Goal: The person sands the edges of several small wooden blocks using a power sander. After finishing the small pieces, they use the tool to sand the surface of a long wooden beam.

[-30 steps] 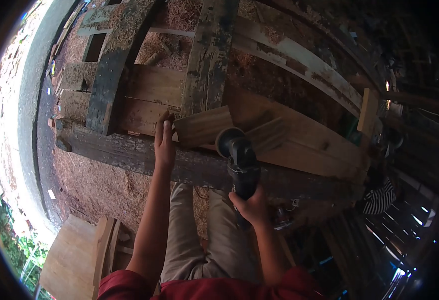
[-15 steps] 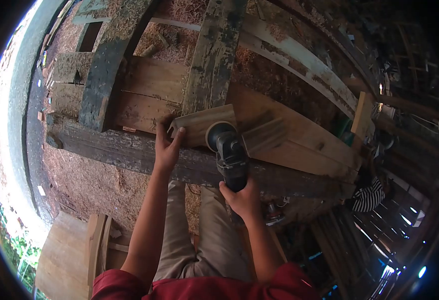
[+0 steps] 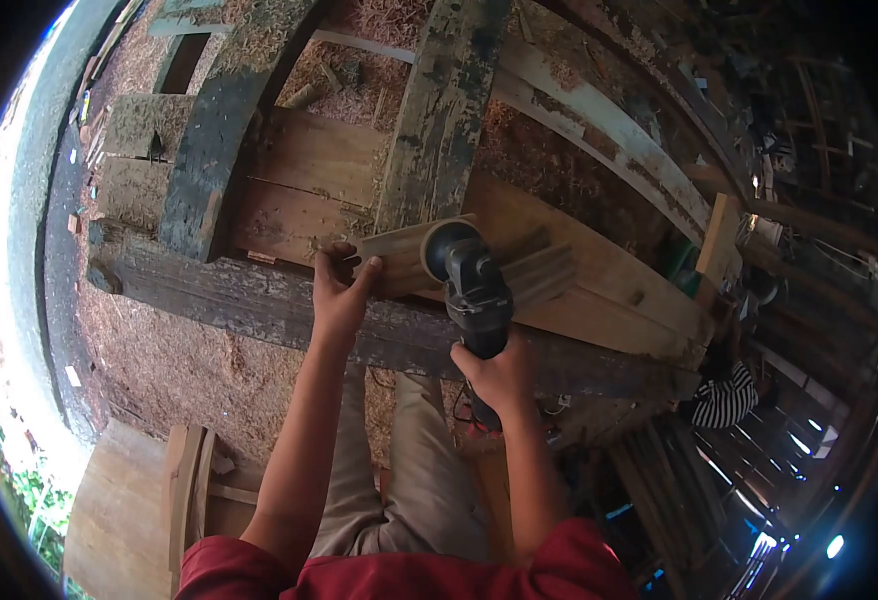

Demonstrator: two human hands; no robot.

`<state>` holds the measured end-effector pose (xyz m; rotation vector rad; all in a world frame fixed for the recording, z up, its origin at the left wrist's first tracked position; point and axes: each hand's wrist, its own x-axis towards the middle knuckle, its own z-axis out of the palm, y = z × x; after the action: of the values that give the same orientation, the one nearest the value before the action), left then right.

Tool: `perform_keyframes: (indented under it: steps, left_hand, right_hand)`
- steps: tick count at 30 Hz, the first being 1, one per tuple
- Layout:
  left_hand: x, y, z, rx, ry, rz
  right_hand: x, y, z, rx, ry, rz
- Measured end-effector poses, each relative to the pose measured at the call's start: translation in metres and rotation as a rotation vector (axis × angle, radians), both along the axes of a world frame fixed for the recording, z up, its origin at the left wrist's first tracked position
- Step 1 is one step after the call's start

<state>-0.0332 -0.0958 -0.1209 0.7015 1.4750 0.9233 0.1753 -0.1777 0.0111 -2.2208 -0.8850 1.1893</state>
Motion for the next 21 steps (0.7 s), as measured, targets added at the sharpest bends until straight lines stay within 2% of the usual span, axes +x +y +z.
perform_keyframes:
  steps: [8, 11, 14, 15, 18, 21]
  left_hand:
    - [-0.002, 0.003, 0.013, -0.094, 0.058, -0.028]
    - [-0.001, 0.005, 0.017, -0.122, 0.005, -0.008]
    - [0.001, 0.005, 0.020, -0.119, -0.001, 0.018]
    - [0.001, 0.005, 0.020, -0.115, 0.018, 0.018]
    - [0.000, 0.005, 0.021, -0.106, 0.056, 0.017]
    - [-0.002, 0.007, 0.025, -0.112, 0.060, 0.004]
  right_hand:
    - [0.013, 0.022, 0.011, -0.096, 0.124, -0.148]
    - [0.020, -0.007, 0.003, -0.065, 0.042, -0.075]
    - [0.011, -0.022, 0.017, -0.162, -0.006, 0.050]
    - [0.005, -0.024, 0.015, -0.071, -0.020, 0.084]
    - [-0.004, -0.016, 0.020, -0.055, -0.069, 0.103]
    - [0.004, -0.002, 0.001, 0.002, -0.037, 0.096]
